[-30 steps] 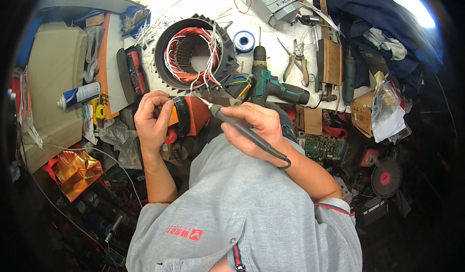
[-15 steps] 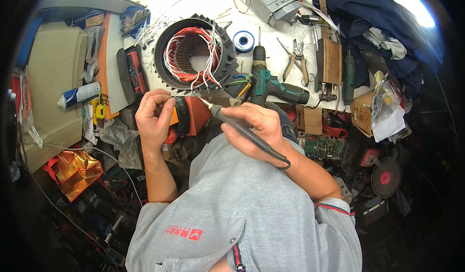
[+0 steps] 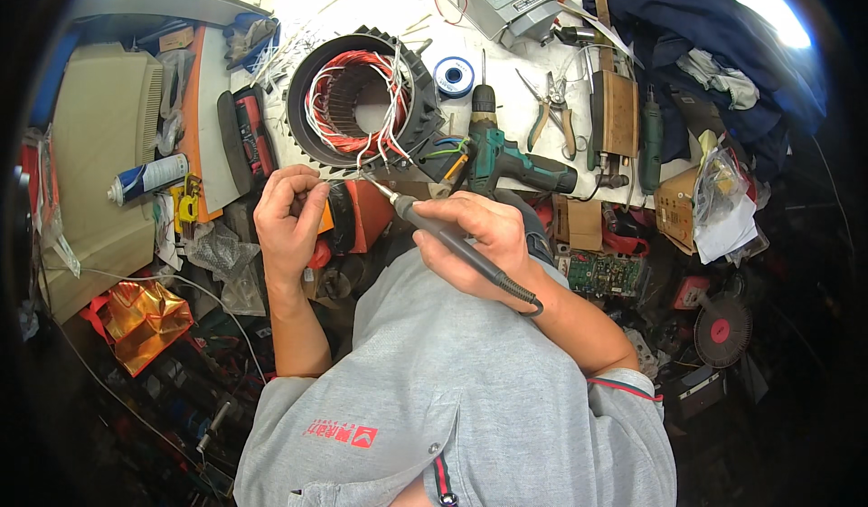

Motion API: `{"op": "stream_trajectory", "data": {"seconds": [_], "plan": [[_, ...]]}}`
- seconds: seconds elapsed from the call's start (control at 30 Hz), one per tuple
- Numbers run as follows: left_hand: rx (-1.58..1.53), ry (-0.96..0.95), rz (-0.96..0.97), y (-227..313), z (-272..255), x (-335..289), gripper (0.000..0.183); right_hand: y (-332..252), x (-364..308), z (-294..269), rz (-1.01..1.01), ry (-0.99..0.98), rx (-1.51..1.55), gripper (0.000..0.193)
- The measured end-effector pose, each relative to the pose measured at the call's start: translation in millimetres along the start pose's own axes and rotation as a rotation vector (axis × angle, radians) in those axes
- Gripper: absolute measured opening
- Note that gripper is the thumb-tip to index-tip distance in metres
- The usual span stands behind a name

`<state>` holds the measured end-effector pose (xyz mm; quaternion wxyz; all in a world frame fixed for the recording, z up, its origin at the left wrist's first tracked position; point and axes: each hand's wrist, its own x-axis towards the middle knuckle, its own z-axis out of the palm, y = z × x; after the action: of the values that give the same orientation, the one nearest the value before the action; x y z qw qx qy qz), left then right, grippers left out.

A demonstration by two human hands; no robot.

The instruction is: The person uses a soldering iron to join exposed wire ends on a stator assembly, then uses pliers to trim excess wire and applies electrical tape to insulate the connections.

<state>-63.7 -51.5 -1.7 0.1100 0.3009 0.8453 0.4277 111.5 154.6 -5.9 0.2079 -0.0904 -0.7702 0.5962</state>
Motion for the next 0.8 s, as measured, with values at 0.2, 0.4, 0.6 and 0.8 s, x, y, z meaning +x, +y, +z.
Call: {"op": "stream_trajectory", "data": {"seconds": [0.2,0.4,0.6,0.8], "plan": [[0.012,0.005,0.015,0.1,1.9,0.8,0.010,-1.1,-0.1,-1.0,0.003,-0.010,-0.001,0.034],[0.024,0.006,0.035,0.5,1.1,0.6,0.010,-3.0,0.6,-3.0,0.003,-0.029,-0.017,0.034],[0.029,0.006,0.040,2.1,1.8,1.4,0.011,-3.5,0.3,-3.8,0.007,-0.031,-0.013,0.033],[0.035,-0.007,0.053,4.5,0.4,0.3,0.010,-3.2,-0.3,-3.4,-0.021,-0.023,-0.017,0.033]]}}
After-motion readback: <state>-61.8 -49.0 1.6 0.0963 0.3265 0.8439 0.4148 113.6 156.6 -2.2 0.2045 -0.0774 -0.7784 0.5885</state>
